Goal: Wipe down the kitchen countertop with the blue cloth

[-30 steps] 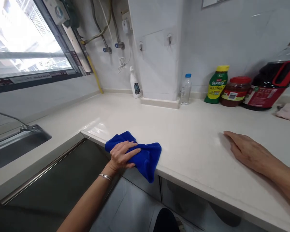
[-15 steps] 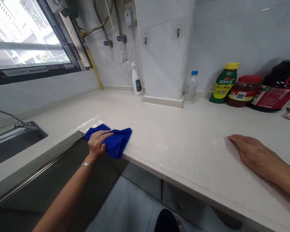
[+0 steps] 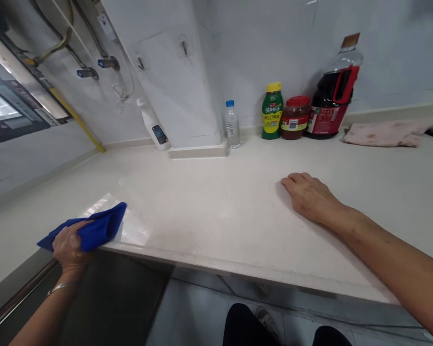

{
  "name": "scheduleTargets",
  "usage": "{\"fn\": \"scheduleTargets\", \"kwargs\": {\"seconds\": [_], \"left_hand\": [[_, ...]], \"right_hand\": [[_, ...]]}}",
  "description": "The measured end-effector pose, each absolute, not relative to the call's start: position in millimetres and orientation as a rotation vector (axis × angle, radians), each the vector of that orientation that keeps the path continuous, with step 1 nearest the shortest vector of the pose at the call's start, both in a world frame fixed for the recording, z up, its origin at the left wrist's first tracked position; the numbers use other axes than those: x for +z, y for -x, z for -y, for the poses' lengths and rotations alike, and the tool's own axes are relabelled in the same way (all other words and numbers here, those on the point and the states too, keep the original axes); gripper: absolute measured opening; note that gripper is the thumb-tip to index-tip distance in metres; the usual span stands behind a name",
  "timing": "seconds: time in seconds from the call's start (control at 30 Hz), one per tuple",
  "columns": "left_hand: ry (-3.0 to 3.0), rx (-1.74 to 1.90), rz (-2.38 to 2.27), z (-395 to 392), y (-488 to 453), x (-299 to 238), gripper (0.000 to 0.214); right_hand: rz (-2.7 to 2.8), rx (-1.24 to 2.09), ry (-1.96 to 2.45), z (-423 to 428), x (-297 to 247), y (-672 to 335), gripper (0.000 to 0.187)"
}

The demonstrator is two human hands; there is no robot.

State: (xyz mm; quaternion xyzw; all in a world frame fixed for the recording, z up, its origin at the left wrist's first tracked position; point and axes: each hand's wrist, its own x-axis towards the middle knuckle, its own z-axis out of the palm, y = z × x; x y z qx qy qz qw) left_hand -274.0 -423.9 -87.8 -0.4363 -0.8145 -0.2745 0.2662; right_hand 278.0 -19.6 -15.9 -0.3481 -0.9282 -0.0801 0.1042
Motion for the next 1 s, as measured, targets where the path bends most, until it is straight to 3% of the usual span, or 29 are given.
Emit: {"fn": "scheduleTargets", "kwargs": {"seconds": [0.23,0.53,1.0], "left_hand": [[1.148,-0.68,2.201,408,227,-78,0.043],[1.654,-0.546,1.888,353,87,-57,0.044],[2.385,0.016,2.25,228,-72,17,0.062]], "right_hand": [[2.815,-0.257,1.131,31,-2,-262,0.04],[2.838,-0.15,1.188,48,20,-257,0.043],[2.881,-0.007,1.27,67,49,-257,0.042]]}}
